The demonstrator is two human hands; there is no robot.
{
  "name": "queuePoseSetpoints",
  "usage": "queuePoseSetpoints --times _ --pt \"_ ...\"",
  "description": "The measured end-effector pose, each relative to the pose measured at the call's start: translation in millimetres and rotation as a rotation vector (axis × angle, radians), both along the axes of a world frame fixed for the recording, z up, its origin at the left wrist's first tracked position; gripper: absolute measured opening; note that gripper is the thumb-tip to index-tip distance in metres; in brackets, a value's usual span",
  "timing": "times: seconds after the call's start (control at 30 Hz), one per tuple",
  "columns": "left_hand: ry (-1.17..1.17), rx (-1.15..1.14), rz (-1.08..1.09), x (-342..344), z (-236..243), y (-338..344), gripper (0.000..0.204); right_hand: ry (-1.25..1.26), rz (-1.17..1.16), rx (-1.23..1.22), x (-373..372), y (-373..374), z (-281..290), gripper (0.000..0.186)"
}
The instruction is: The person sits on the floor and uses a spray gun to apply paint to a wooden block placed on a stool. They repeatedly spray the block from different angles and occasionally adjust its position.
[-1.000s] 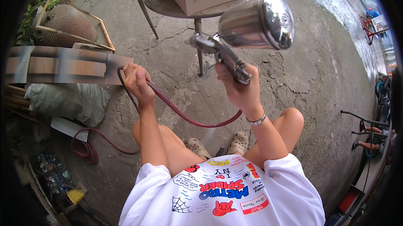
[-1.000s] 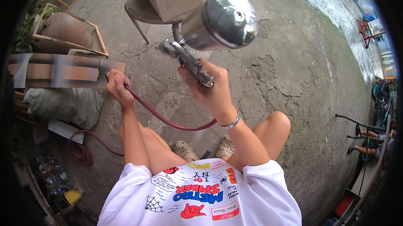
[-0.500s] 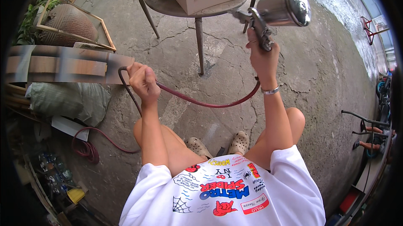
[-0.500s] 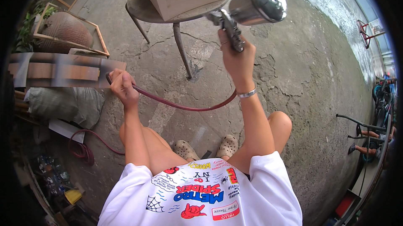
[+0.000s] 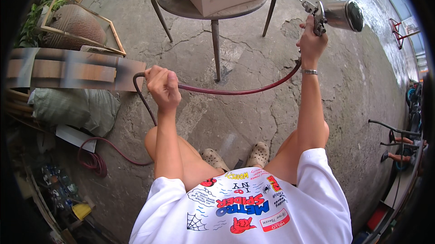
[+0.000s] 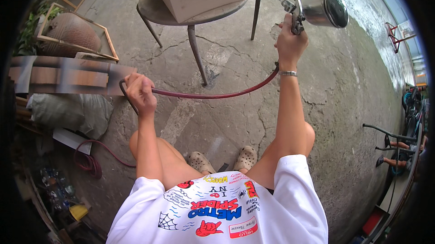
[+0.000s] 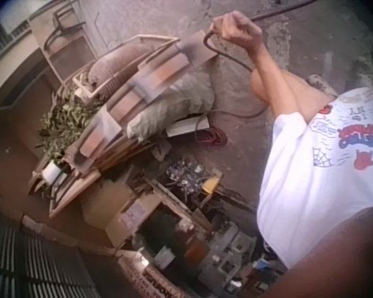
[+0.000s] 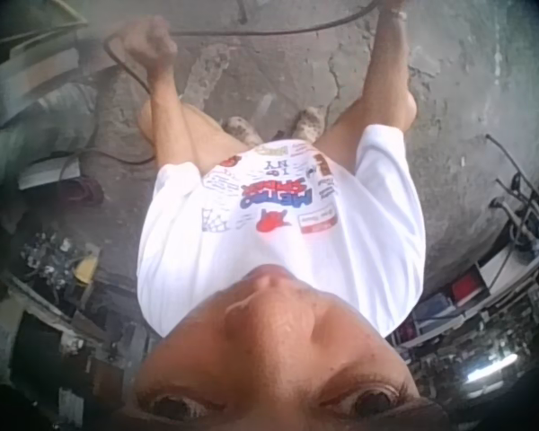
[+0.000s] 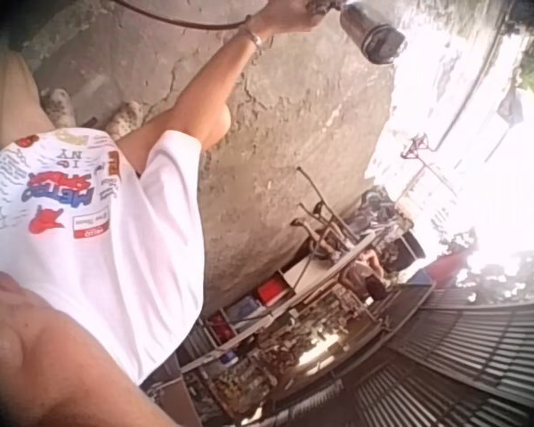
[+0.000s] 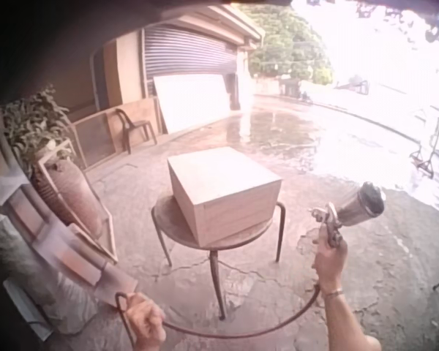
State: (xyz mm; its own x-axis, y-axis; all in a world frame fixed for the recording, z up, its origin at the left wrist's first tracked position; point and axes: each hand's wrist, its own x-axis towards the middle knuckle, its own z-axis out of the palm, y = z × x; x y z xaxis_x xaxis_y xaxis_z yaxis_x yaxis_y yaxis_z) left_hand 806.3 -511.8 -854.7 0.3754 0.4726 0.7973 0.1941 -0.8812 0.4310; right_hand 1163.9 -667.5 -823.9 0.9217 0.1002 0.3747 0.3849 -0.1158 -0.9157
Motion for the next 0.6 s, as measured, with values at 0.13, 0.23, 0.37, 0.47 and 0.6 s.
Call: queuePoseSetpoints --times 0.13,0.23,0.37,0.47,0.6 --pt "-0.039 -0.054 0.037 -1.7 5.1 2.4 0.045 0.185 0.148 -0.052 -30.3 -13.8 6.7 0.039" --pt "-0.048 -0.060 0.036 -2.3 4.6 3.6 0.047 0.210 0.330 -0.074 -64.8 -18.5 -1.3 0.036" --pt "-0.083 -0.071 0.032 -6.9 8.0 9.2 0.052 0.172 0.515 -0.040 -124.2 -17.1 9.4 0.030" --pt "-0.121 -0.098 0.038 -9.2 5.9 14.0 0.055 0.080 0.669 0.024 -150.7 -18.5 3.1 0.025" --pt "-0.132 -0.152 0.037 -13.5 1.1 17.0 0.059 0.056 0.833 0.000 -166.2 -25.7 30.4 0.022"
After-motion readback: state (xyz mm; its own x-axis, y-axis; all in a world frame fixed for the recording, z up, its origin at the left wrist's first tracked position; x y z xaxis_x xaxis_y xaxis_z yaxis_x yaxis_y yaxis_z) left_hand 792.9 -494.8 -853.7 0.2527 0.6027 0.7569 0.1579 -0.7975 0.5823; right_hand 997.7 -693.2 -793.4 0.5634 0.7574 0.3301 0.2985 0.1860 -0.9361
